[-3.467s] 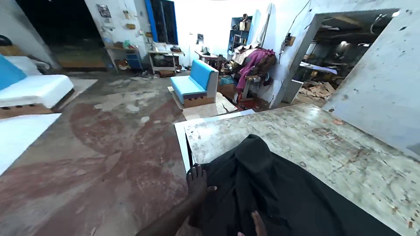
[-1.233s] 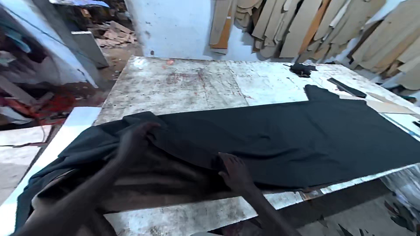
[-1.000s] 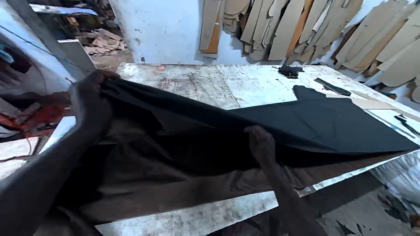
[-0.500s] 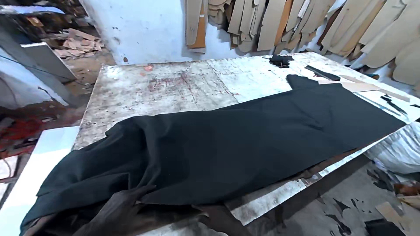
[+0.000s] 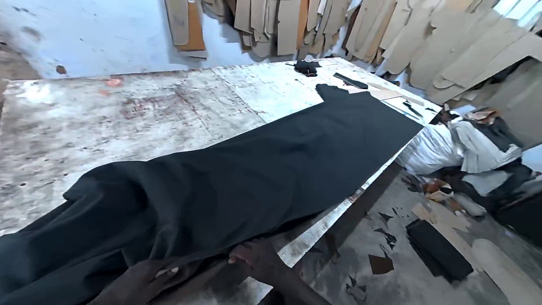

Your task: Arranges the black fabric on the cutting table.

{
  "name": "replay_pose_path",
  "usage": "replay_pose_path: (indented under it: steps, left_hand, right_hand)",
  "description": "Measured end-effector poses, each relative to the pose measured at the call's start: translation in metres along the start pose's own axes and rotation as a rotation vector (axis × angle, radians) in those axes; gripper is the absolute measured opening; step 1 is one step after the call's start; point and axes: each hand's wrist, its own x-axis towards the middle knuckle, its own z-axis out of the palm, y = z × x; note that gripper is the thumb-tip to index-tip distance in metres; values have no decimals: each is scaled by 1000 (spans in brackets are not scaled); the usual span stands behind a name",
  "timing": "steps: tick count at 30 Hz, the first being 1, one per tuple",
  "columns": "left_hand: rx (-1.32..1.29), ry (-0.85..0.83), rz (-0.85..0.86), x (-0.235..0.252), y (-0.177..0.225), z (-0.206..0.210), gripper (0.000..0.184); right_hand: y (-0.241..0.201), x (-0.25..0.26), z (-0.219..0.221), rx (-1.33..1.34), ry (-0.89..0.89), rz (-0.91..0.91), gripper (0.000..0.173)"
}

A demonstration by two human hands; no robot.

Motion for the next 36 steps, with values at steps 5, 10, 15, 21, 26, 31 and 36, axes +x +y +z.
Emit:
replay_pose_path:
  steps: [5,10,15,21,26,31,36]
  left_hand:
    - [43,-349,-185,-4,35,-6,69]
    - [43,-491,-298,-23,37,-2,69]
    - [-68,-394,-335,-17,62,-19,53]
    - [-432,-272,-722,-31,146,-85,50]
    - [-621,-128,-680,-42,126,-102,33]
    - [-799,-98,-409,-43,74,-105,33]
    - [-650,-275,-392,-38,71,-108,20]
  right_hand:
    - [17,-39,22,164,176,213,38]
    - [15,-103,40,836,569,1020,26]
    - [1,-106,31,1170,911,1226,46]
    - [16,-91,19,1581,737,1302,22]
    - [6,-76,24,1495,762,1167,16]
    - [11,-60,7,1628,914,1041,23]
    - [0,-55,-17,1120,1005,882,16]
